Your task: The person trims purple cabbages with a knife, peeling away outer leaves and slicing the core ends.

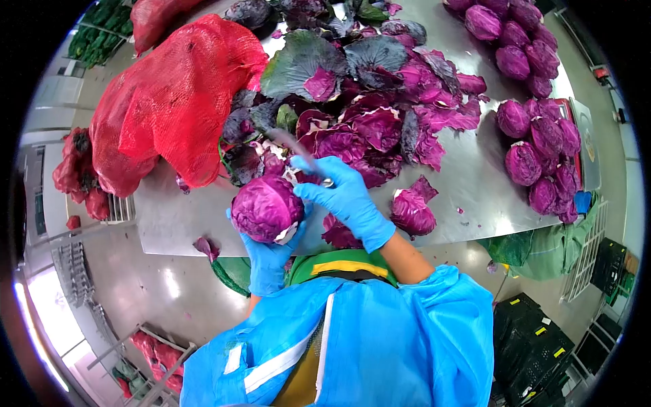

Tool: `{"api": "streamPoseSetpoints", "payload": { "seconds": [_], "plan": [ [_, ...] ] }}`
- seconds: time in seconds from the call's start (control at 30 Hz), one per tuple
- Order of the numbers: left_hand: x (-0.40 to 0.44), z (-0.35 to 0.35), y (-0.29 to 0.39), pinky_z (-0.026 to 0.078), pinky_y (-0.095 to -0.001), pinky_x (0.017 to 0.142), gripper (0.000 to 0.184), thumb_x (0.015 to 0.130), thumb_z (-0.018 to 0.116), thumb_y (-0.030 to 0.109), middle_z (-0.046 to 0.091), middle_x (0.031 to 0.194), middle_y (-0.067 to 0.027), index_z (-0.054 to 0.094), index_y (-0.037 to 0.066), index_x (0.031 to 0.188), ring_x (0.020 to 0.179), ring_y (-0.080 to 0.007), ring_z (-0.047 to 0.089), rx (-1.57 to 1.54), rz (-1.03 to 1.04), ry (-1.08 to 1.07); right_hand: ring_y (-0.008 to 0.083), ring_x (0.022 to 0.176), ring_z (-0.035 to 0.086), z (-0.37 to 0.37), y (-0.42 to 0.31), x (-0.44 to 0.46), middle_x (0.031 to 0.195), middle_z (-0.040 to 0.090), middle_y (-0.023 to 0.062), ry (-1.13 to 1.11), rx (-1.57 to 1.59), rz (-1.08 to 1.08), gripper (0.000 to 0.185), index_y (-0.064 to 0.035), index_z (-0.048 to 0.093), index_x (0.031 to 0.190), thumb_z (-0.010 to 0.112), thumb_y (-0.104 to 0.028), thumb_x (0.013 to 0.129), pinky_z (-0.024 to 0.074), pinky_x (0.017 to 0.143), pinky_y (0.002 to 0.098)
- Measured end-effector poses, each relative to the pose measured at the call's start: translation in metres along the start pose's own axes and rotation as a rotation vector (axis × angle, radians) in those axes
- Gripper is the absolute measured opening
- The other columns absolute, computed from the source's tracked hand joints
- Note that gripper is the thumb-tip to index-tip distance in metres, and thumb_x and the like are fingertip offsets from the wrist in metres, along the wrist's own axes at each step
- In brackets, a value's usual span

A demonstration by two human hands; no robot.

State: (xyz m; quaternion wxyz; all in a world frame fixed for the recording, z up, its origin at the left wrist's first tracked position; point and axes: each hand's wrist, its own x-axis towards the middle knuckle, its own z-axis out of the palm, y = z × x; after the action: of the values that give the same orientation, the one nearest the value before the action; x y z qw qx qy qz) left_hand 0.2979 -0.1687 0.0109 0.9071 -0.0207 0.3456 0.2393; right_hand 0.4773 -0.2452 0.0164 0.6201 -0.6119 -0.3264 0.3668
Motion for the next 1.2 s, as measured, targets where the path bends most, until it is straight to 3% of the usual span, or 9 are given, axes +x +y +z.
{"api": "streamPoseSetpoints", "payload": {
  "seconds": [0.1,0.3,0.4,0.5,0.8,0.93,1.0,1.07,1.2],
  "plan": [
    [0.002,0.001,-0.001,0.038,-0.0602,0.104,0.092,0.078,0.037,0.083,0.042,0.144,-0.0111,0.037,0.019,0.143,0.130,-0.0344,0.043,-0.363,-0.078,-0.229,0.0057,0.078,0.057,-0.008,-0.014,-0.002,0.098,0.065,-0.0018,-0.213,0.407,0.395,0.050,-0.0117,0.059,0.131,0.073,-0.023,0.085,0.0458,0.062,0.0219],
    [0.017,0.010,-0.001,0.037,-0.0467,0.110,0.090,0.084,0.053,0.068,0.039,0.147,-0.0127,0.030,0.009,0.148,0.133,-0.0297,0.041,0.679,0.830,-0.076,0.0064,0.055,0.051,0.007,0.000,-0.013,0.070,0.057,-0.0017,-0.119,0.487,0.505,0.050,-0.0083,0.059,0.129,0.068,-0.036,0.089,0.0428,0.048,0.0222],
    [0.004,0.020,0.008,0.034,-0.0413,0.111,0.090,0.085,0.054,0.066,0.040,0.145,-0.0141,0.030,0.006,0.148,0.132,-0.0243,0.042,1.046,0.748,-0.279,0.0063,0.054,0.053,0.009,-0.010,-0.011,0.069,0.057,-0.0013,-0.083,0.383,0.546,0.044,-0.0061,0.063,0.119,0.067,-0.039,0.090,0.0428,0.046,0.0226],
    [0.011,-0.003,0.021,0.033,-0.0435,0.112,0.084,0.089,0.049,0.064,0.039,0.146,-0.0144,0.030,0.005,0.147,0.133,-0.0268,0.042,0.464,0.420,-0.162,0.0059,0.052,0.054,0.002,-0.016,-0.010,0.071,0.059,-0.0010,-0.099,0.306,0.504,0.036,-0.0050,0.066,0.105,0.066,-0.038,0.091,0.0432,0.044,0.0226],
    [0.007,-0.002,0.023,0.040,-0.0505,0.107,0.093,0.086,0.033,0.078,0.042,0.144,-0.0166,0.034,0.005,0.145,0.131,-0.0316,0.044,0.260,-0.001,-0.181,0.0047,0.063,0.053,-0.005,-0.015,0.018,0.087,0.064,-0.0026,-0.358,0.333,0.299,0.049,-0.0144,0.060,0.130,0.073,-0.029,0.084,0.0440,0.053,0.0204],
    [-0.012,0.003,0.017,0.042,-0.0485,0.106,0.114,0.068,0.056,0.083,0.037,0.147,-0.0157,0.027,0.006,0.147,0.132,-0.0298,0.043,0.363,0.077,-0.357,0.0065,0.057,0.052,-0.004,-0.007,0.020,0.076,0.061,-0.0016,-0.382,0.451,0.484,0.054,-0.0098,0.058,0.131,0.070,-0.036,0.086,0.0443,0.050,0.0215],
    [0.015,-0.003,0.015,0.041,-0.0472,0.107,0.107,0.072,0.068,0.068,0.035,0.148,-0.0147,0.023,0.009,0.149,0.132,-0.0299,0.043,1.074,0.461,-0.028,0.0084,0.053,0.054,0.003,-0.006,0.012,0.069,0.058,0.0001,-0.276,0.414,0.523,0.047,-0.0048,0.064,0.116,0.065,-0.044,0.089,0.0447,0.047,0.0232],
    [0.003,0.004,0.014,0.041,-0.0468,0.107,0.095,0.078,0.067,0.060,0.039,0.146,-0.0149,0.028,0.008,0.147,0.130,-0.0303,0.045,0.865,0.557,-0.060,0.0088,0.052,0.055,0.010,-0.008,0.007,0.067,0.057,0.0009,-0.218,0.307,0.559,0.045,-0.0042,0.065,0.107,0.062,-0.046,0.091,0.0450,0.047,0.0234],
    [0.006,-0.022,0.025,0.050,-0.0566,0.093,0.086,0.082,0.054,0.067,0.043,0.142,-0.0181,0.033,0.012,0.145,0.125,-0.0397,0.048,0.178,0.181,-0.007,0.0082,0.050,0.054,0.004,-0.010,0.001,0.065,0.057,0.0007,-0.265,0.382,0.586,0.043,-0.0035,0.066,0.100,0.060,-0.046,0.093,0.0452,0.045,0.0222]
  ]
}}
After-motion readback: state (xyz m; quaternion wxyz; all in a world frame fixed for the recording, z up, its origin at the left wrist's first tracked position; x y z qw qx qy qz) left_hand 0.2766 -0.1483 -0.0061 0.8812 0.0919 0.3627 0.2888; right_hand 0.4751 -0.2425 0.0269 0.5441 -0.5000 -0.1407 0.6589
